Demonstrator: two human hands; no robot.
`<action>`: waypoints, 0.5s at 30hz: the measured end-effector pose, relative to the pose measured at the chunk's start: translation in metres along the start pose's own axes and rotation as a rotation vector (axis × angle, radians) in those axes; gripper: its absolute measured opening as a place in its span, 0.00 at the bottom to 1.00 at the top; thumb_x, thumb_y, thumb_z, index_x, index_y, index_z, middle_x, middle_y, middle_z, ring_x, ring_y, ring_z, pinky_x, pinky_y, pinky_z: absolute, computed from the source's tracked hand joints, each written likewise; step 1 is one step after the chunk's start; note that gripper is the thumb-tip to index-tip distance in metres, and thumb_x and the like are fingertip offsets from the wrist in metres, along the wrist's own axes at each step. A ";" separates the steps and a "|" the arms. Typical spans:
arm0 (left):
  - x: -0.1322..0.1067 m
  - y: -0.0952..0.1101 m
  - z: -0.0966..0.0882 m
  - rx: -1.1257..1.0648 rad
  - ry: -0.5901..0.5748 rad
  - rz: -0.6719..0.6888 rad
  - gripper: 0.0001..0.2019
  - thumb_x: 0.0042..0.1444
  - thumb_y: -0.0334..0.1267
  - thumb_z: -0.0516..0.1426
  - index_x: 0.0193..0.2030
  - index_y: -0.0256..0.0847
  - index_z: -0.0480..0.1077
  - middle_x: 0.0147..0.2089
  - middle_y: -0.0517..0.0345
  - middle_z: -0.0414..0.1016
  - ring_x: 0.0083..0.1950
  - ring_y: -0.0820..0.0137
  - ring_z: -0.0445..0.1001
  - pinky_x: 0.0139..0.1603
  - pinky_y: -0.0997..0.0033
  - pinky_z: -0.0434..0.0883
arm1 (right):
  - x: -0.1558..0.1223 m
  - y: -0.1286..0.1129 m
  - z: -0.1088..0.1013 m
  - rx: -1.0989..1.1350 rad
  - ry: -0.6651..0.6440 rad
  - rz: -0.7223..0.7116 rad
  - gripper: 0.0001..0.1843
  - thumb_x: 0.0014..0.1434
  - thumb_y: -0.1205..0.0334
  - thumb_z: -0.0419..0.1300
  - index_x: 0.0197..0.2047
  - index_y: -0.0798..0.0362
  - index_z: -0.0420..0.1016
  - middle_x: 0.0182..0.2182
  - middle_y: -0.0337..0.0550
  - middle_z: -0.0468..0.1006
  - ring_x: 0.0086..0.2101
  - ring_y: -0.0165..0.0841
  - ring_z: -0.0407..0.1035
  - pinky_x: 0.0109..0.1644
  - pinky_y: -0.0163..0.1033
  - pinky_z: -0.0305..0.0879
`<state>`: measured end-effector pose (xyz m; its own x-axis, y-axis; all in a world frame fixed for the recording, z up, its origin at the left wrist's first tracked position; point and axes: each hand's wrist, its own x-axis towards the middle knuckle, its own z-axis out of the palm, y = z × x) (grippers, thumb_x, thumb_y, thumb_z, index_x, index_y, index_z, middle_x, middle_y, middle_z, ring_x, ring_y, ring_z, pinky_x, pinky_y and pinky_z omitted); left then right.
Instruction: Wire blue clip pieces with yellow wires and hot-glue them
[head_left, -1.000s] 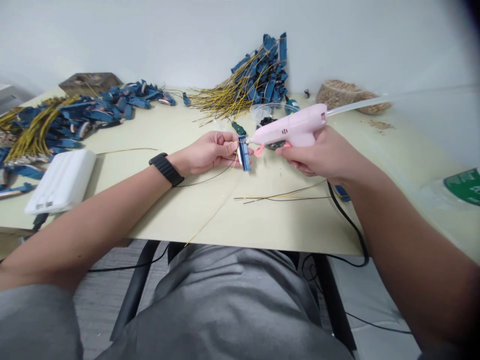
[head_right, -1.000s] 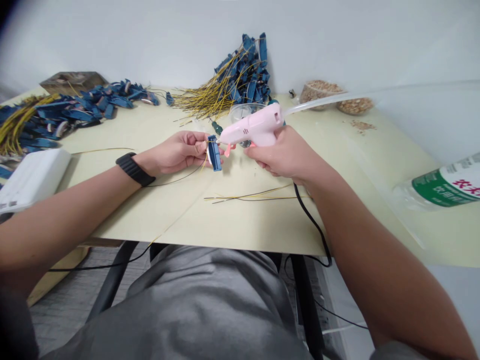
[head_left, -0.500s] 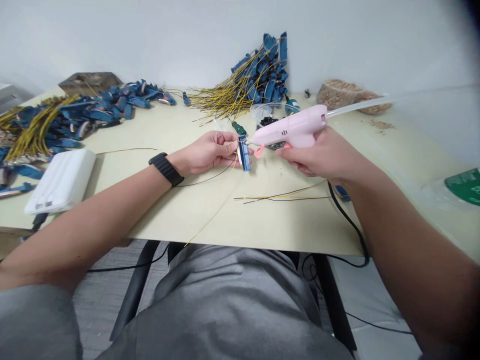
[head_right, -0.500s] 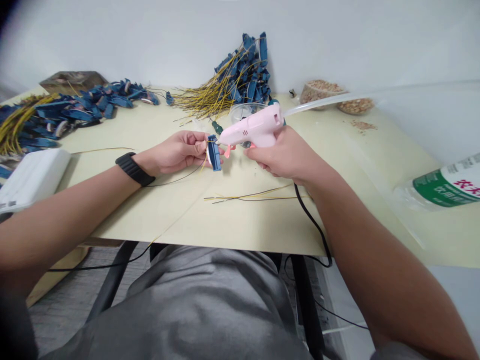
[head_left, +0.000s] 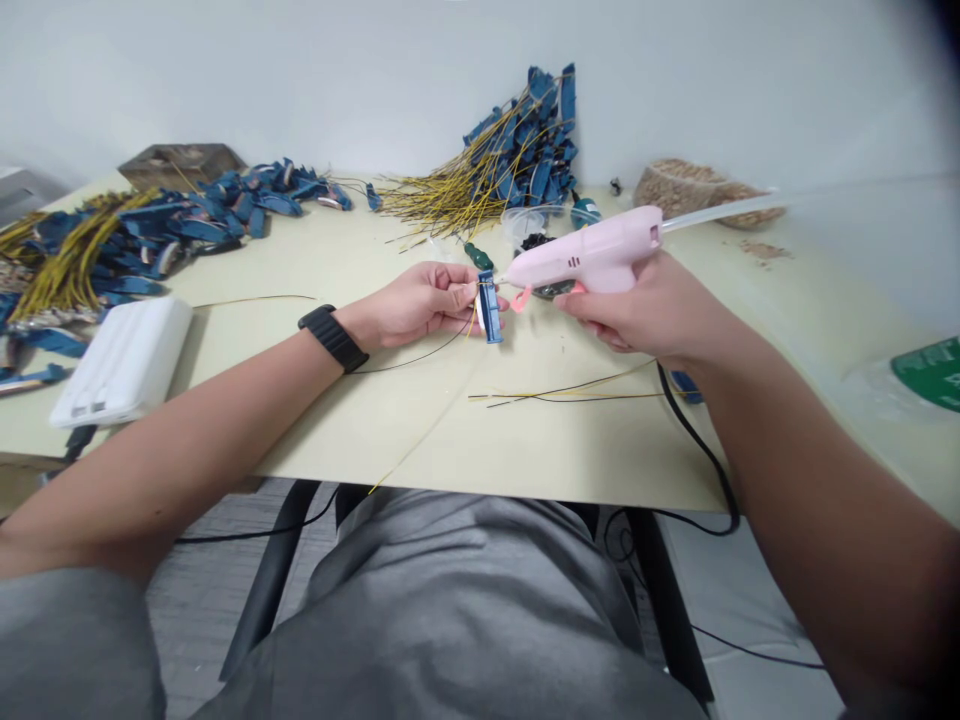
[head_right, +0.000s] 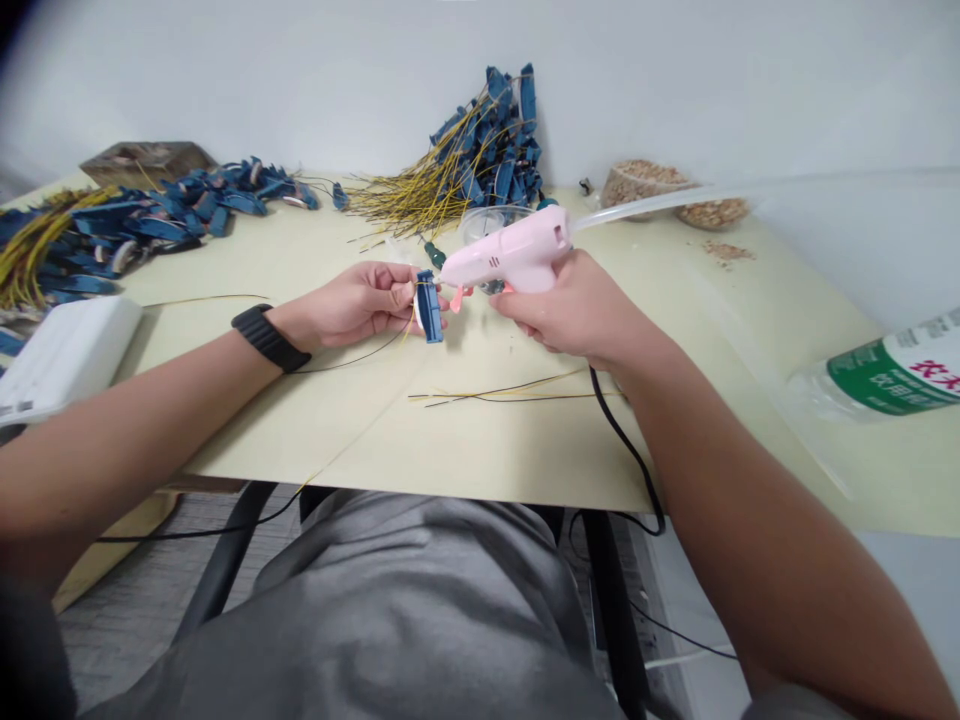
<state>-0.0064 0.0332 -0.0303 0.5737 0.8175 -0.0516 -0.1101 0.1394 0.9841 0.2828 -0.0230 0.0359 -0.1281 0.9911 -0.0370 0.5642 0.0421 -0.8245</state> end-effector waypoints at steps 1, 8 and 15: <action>0.000 0.000 0.000 -0.003 -0.002 -0.001 0.13 0.69 0.37 0.76 0.55 0.33 0.87 0.57 0.39 0.91 0.52 0.61 0.91 0.62 0.60 0.87 | 0.000 0.000 0.000 -0.005 0.000 0.004 0.22 0.66 0.62 0.78 0.29 0.47 0.70 0.23 0.40 0.70 0.22 0.29 0.59 0.24 0.38 0.52; -0.001 0.000 0.002 0.001 0.004 -0.007 0.13 0.68 0.37 0.77 0.53 0.33 0.87 0.52 0.43 0.90 0.45 0.66 0.87 0.63 0.57 0.87 | -0.002 -0.004 0.001 -0.010 0.012 -0.007 0.20 0.67 0.66 0.75 0.28 0.48 0.71 0.21 0.40 0.71 0.22 0.29 0.59 0.24 0.39 0.53; 0.000 -0.001 0.003 -0.013 -0.021 0.008 0.13 0.66 0.39 0.79 0.48 0.35 0.85 0.53 0.43 0.91 0.45 0.66 0.87 0.63 0.59 0.88 | -0.001 -0.003 0.001 -0.026 0.012 -0.014 0.19 0.67 0.65 0.75 0.28 0.48 0.72 0.21 0.40 0.71 0.23 0.29 0.60 0.25 0.39 0.53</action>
<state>-0.0037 0.0314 -0.0309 0.5895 0.8068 -0.0404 -0.1247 0.1403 0.9822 0.2804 -0.0246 0.0381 -0.1259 0.9919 -0.0186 0.5837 0.0589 -0.8098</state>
